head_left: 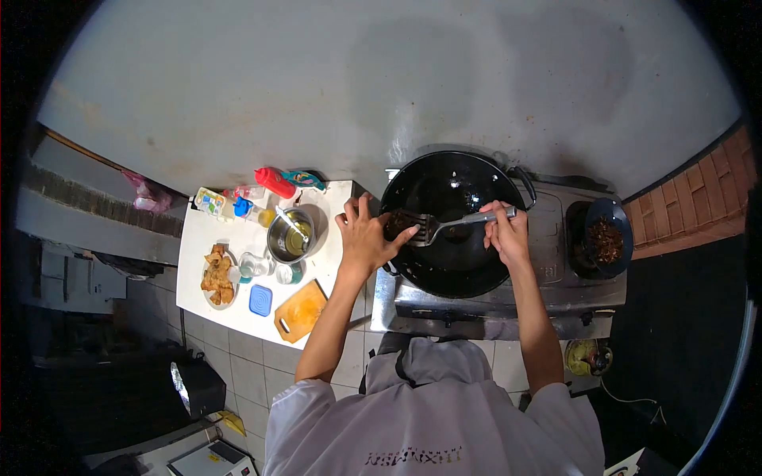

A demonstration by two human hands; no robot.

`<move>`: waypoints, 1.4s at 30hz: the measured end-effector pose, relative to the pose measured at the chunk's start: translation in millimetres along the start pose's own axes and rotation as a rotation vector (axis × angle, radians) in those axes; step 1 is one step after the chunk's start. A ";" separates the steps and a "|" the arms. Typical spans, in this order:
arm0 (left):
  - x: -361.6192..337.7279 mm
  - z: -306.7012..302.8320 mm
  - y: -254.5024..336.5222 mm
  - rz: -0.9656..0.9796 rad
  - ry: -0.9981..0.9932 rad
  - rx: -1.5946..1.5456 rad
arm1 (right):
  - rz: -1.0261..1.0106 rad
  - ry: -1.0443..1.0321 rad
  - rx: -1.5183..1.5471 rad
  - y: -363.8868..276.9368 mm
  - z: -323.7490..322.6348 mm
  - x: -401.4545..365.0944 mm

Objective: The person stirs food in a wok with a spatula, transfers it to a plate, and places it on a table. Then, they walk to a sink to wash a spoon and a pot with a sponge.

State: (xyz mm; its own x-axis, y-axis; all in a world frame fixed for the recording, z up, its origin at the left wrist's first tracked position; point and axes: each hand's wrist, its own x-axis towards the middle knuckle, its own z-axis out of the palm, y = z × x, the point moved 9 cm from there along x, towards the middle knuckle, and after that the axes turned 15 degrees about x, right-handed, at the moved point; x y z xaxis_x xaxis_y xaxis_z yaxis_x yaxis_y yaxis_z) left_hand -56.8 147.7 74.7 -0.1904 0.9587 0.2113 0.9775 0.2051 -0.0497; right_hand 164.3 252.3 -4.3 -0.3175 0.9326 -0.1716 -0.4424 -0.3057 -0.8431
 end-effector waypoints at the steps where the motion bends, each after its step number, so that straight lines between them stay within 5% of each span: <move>1: 1.4 2.1 1.0 -0.004 -0.017 -0.015 | -0.004 -0.002 0.006 1.0 -0.5 0.3; 9: 6.0 15.5 11.8 0.033 -0.089 -0.031 | -0.012 0.006 -0.009 0.5 -2.5 1.3; 14: 8.5 -10.4 -5.4 -0.089 0.105 -0.207 | -0.005 0.013 0.013 3.3 -3.7 2.0; 42: 2.6 4.8 0.7 0.030 0.096 0.018 | 0.024 0.024 0.049 8.8 -8.2 -5.0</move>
State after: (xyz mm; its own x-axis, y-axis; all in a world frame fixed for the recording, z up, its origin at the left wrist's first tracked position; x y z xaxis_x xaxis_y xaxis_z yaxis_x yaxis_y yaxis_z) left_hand -57.1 151.3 70.5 -0.1509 0.9413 0.3020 0.9806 0.1812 -0.0749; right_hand 168.9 246.5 -15.1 -0.3087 0.9291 -0.2037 -0.4761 -0.3363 -0.8125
